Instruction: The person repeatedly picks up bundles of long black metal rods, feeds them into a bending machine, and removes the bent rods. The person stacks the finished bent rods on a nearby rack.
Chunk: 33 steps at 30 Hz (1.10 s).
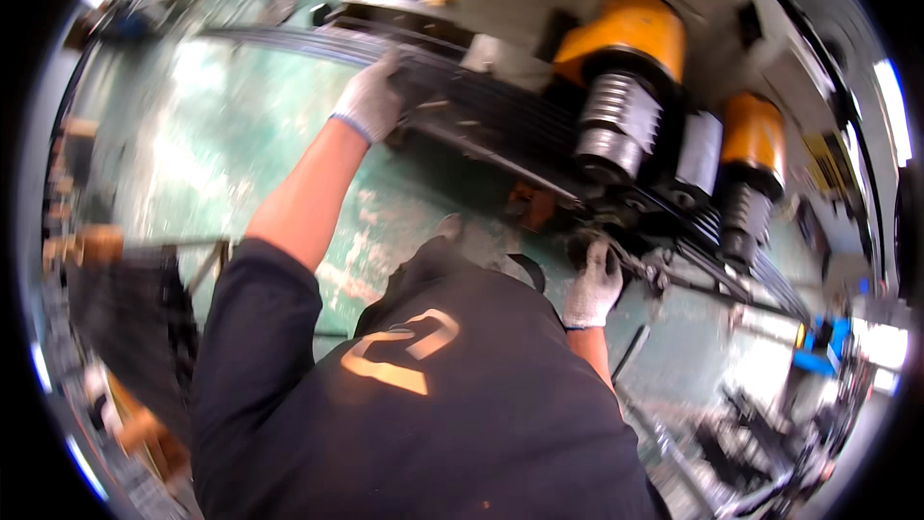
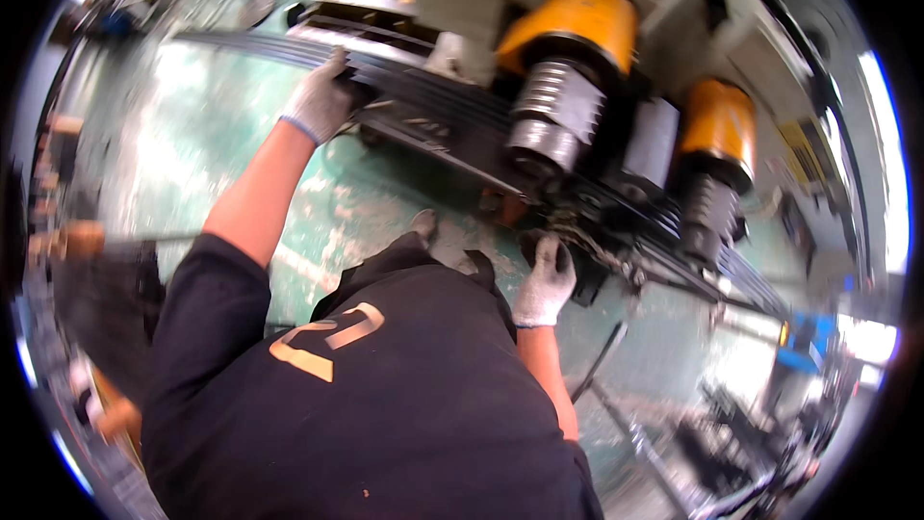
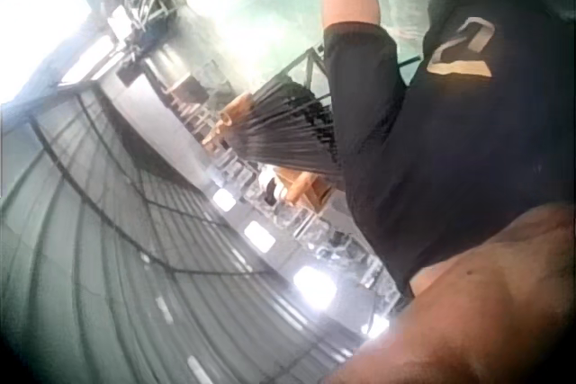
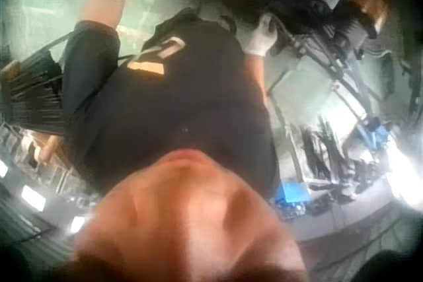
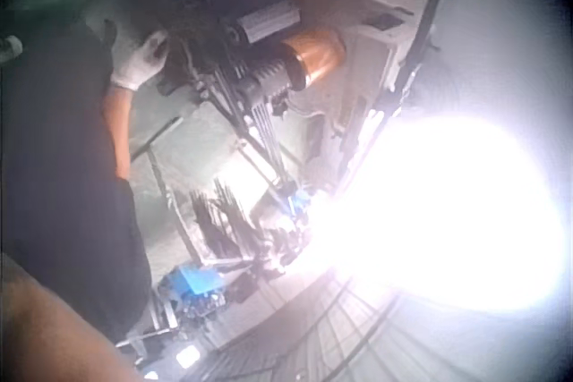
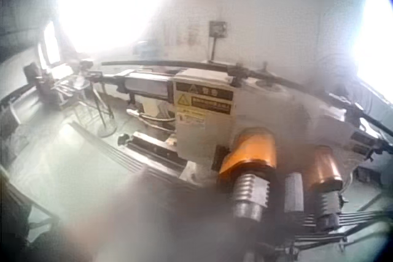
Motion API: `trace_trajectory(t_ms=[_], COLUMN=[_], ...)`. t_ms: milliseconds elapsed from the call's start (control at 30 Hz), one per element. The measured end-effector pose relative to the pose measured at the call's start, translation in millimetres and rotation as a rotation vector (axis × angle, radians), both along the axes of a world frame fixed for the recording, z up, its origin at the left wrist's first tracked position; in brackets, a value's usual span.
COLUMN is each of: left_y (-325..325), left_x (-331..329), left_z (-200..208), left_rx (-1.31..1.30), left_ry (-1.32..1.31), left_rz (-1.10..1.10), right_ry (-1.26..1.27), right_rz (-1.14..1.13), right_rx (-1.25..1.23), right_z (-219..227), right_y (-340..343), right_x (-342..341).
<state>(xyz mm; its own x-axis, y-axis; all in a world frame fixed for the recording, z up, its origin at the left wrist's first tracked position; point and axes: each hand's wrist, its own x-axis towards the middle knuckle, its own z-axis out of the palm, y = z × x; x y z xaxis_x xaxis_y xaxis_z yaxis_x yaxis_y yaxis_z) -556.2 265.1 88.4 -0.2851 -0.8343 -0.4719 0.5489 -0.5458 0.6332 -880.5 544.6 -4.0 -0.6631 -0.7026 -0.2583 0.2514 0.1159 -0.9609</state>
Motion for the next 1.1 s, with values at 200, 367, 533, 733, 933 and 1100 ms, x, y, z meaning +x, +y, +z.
trace_trajectory(t_ms=[200, 367, 533, 733, 933, 1100], left_y=[112, 264, 331, 343, 265, 108], left_x=[37, 16, 21, 154, 236, 319], left_z=[86, 130, 67, 59, 83, 70], left_rx=[-0.309, -0.849, -1.08, -0.114, -0.097, -0.258], left_ry=[-1.01, -1.431, -1.836, -2.238, -1.87, -1.536], left_rz=[-0.195, -0.694, -0.753, -0.789, -0.206, 0.316], right_ry=[-0.078, -0.064, -0.201, -0.167, -0.206, -0.043], right_rz=[0.388, 0.739, 0.904, 1.029, 0.979, 1.025], right_rx=[0.03, 0.058, 0.014, -0.038, 0.074, 0.176], right_z=[-7, -4, 8, 12, -30, -31], right_y=[-4, -16, -37, -56, -71, -102], right_x=[15, 49, 94, 123, 159, 202])
